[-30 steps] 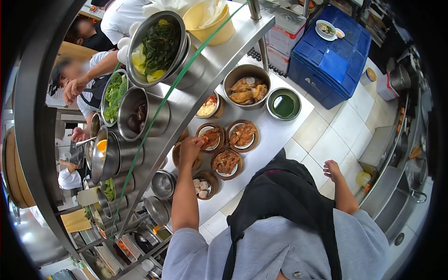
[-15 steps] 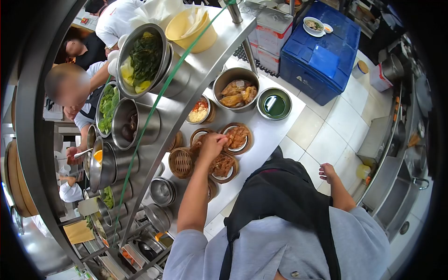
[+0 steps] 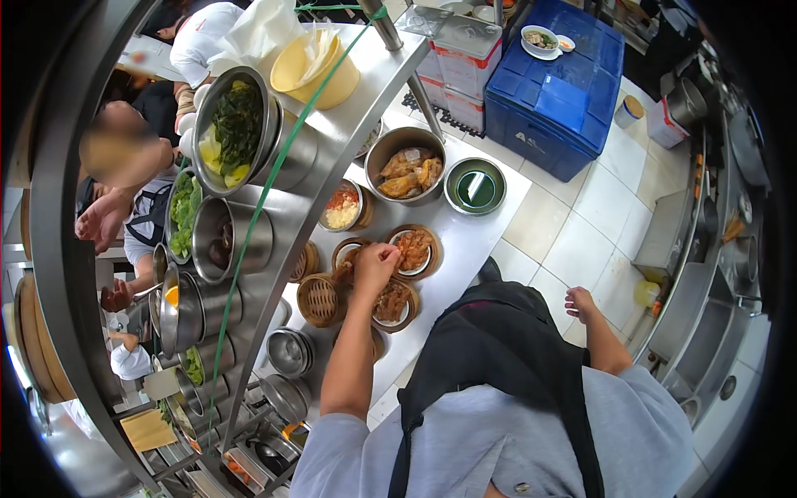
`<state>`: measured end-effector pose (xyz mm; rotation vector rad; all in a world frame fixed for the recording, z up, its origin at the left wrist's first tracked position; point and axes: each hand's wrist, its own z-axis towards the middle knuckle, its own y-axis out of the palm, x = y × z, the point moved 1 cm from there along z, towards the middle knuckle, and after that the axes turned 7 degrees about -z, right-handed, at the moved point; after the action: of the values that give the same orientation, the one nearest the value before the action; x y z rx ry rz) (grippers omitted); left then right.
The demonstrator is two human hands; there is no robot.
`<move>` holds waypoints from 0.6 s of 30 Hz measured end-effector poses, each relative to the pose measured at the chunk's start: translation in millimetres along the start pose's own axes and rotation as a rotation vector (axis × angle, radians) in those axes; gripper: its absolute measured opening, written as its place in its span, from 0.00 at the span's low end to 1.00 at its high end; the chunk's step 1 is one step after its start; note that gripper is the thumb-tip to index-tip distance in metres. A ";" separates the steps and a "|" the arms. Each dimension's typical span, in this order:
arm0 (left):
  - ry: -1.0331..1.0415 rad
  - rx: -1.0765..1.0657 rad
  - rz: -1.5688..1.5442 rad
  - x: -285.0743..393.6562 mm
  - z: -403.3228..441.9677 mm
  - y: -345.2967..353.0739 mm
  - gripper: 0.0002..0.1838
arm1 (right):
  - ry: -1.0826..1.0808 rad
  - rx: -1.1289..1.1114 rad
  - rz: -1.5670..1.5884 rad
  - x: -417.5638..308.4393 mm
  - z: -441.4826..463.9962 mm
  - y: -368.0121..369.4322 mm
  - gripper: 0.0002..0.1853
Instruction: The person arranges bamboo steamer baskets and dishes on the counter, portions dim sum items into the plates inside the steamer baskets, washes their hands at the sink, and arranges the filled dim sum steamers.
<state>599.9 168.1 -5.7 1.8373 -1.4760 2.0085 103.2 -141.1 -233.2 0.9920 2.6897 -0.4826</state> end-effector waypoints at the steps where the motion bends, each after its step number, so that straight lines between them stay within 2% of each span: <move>1: -0.054 -0.018 -0.107 -2.7 0.2 -0.4 0.09 | 0.006 -0.003 0.002 2.3 1.4 0.5 0.08; 4: -0.118 -0.033 -0.244 -3.4 -3.7 -4.8 0.12 | 0.021 -0.007 -0.006 5.7 0.2 0.6 0.08; 8: -0.144 -0.060 -0.187 5.4 -7.0 -14.0 0.12 | 0.017 0.007 -0.001 -0.5 0.3 3.1 0.06; 13: -0.162 -0.070 -0.327 14.4 -13.1 -26.6 0.11 | -0.025 0.004 0.003 -13.8 1.6 2.5 0.07; 18: -0.217 -0.083 -0.329 9.6 -20.5 -34.8 0.11 | -0.027 0.009 0.007 -16.4 0.1 0.3 0.08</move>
<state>602.5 195.1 25.7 2.1511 -1.1792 1.6196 115.6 -150.5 -228.0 0.9900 2.6614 -0.5038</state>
